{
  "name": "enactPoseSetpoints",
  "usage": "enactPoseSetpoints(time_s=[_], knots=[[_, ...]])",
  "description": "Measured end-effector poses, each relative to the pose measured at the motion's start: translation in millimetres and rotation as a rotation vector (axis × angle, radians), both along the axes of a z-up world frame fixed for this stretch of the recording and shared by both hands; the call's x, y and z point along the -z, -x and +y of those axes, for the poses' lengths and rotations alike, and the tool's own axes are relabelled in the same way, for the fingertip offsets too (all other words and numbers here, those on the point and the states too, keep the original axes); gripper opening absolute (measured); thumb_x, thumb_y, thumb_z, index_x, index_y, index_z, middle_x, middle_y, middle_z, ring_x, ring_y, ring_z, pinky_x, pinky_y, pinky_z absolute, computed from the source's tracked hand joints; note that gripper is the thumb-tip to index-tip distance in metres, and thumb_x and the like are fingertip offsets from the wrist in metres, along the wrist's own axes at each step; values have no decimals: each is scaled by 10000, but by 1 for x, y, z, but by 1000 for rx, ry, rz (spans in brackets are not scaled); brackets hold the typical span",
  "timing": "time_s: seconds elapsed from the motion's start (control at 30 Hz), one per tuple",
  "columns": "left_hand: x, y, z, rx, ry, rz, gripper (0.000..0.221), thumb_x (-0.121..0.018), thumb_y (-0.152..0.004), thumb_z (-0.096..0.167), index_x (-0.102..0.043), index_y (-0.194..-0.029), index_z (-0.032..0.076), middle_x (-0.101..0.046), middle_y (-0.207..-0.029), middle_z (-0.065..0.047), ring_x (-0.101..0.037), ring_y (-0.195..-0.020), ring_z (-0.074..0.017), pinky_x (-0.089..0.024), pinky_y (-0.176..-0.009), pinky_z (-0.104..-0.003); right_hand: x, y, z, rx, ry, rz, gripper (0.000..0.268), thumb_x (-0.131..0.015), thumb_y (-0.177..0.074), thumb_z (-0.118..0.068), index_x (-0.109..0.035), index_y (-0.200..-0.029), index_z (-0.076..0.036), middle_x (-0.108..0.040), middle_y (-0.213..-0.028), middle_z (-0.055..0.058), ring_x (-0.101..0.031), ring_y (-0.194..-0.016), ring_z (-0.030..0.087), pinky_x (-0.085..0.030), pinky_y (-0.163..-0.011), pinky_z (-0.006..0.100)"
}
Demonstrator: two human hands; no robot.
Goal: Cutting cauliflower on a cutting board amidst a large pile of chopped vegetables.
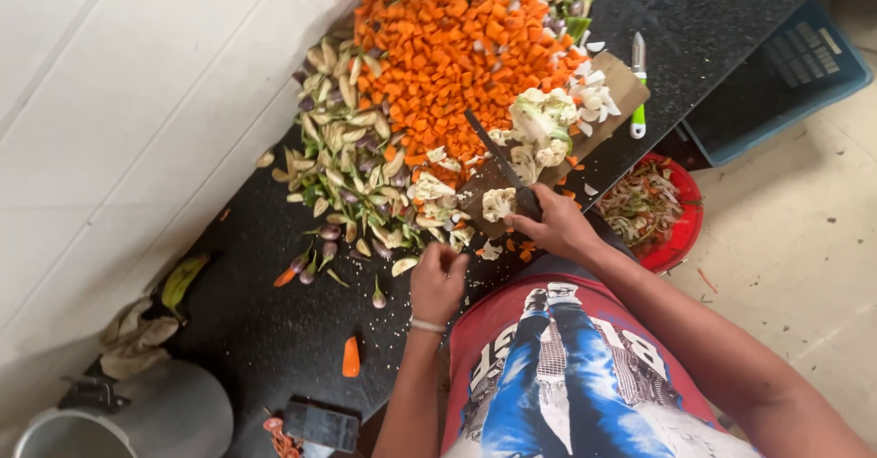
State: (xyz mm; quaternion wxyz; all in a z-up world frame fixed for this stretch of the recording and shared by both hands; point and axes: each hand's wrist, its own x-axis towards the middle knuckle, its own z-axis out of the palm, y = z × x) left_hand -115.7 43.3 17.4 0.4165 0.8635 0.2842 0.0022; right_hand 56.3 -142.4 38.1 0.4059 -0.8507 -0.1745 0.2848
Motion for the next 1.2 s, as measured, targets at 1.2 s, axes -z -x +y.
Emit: enactPoseSetpoints(time_s=[1.2], knots=[[9,-84,-39,-153,156,-541,313,-848,-816,57,-636,-1046,43,-630,-1016,-60,-649,-696,-126,-538,-619,-271,-8,19,-43,-333,371,-207,372,-582,-977,-365,-472,-1031,-13,-673,-710,257,-678,-693,474,-526,-620,579]])
